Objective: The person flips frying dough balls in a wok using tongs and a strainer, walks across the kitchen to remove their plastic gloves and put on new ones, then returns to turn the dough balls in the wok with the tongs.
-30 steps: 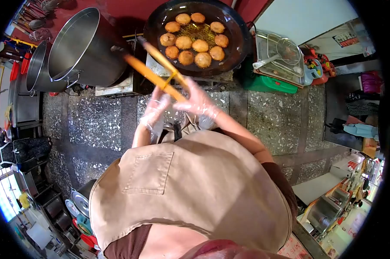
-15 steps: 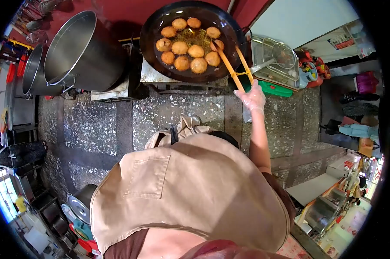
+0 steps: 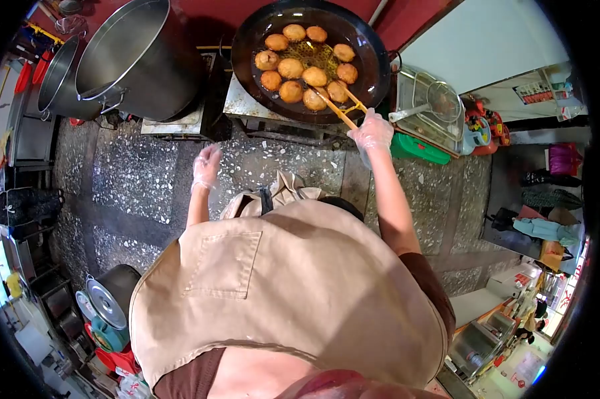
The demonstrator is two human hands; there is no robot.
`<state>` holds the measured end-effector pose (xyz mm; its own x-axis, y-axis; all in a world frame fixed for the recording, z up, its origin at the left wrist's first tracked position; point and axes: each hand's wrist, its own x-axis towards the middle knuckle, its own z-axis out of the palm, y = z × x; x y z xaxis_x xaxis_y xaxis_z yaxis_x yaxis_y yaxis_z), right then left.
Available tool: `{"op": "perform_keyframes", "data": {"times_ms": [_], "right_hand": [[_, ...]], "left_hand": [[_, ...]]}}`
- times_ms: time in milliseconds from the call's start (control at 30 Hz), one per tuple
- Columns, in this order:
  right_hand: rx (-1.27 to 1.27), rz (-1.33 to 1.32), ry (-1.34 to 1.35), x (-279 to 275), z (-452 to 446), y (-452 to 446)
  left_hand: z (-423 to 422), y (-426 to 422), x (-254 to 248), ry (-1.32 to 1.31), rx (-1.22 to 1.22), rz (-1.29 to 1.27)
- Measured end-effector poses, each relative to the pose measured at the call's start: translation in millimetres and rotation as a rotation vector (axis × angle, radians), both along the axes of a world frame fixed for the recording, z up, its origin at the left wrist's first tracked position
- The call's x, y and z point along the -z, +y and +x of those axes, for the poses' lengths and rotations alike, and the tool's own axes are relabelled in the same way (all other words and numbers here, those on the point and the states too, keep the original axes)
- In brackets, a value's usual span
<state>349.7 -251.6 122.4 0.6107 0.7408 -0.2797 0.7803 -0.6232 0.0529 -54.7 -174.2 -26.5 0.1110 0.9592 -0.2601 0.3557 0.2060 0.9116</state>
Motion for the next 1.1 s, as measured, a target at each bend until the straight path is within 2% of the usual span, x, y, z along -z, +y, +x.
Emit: {"op": "perform_keyframes", "data": {"times_ms": [67,167,367,567,767,833,900,967,1100], "right_hand": [[-0.024,0.002,-0.014,3.6,3.0,7.3],[-0.065,0.009,-0.052,5.5,5.1,17.4],[-0.16,0.015,-0.111,12.0,7.7,31.8],[-0.19,0.001,-0.141,23.5,15.4,44.3],[-0.076,-0.1,0.108,18.8,32.2,48.9],[-0.014,-0.089,0.33,20.1,40.8,47.3],[0.013,-0.068,0.384,40.2,53.7,49.8],[0.255,0.005,0.698,45.3,56.3,51.6],[0.512,0.095,0.933,56.3,65.4,57.0]], "left_hand": [[31.7,-0.4,-63.4,-0.065,0.028,0.043],[55.2,-7.8,-110.3,-0.133,0.101,0.116],[67.2,-25.0,-125.2,-0.108,0.19,0.166],[60.5,-34.2,-122.1,-0.117,0.175,0.077],[48.0,-34.3,-128.2,-0.056,0.173,0.036],[41.9,-34.1,-121.2,-0.075,0.151,0.05],[39.8,-35.4,-120.9,-0.095,0.134,0.062],[39.4,-36.4,-127.7,-0.056,0.13,0.074],[39.6,-38.3,-133.6,-0.057,0.136,0.07]]}}
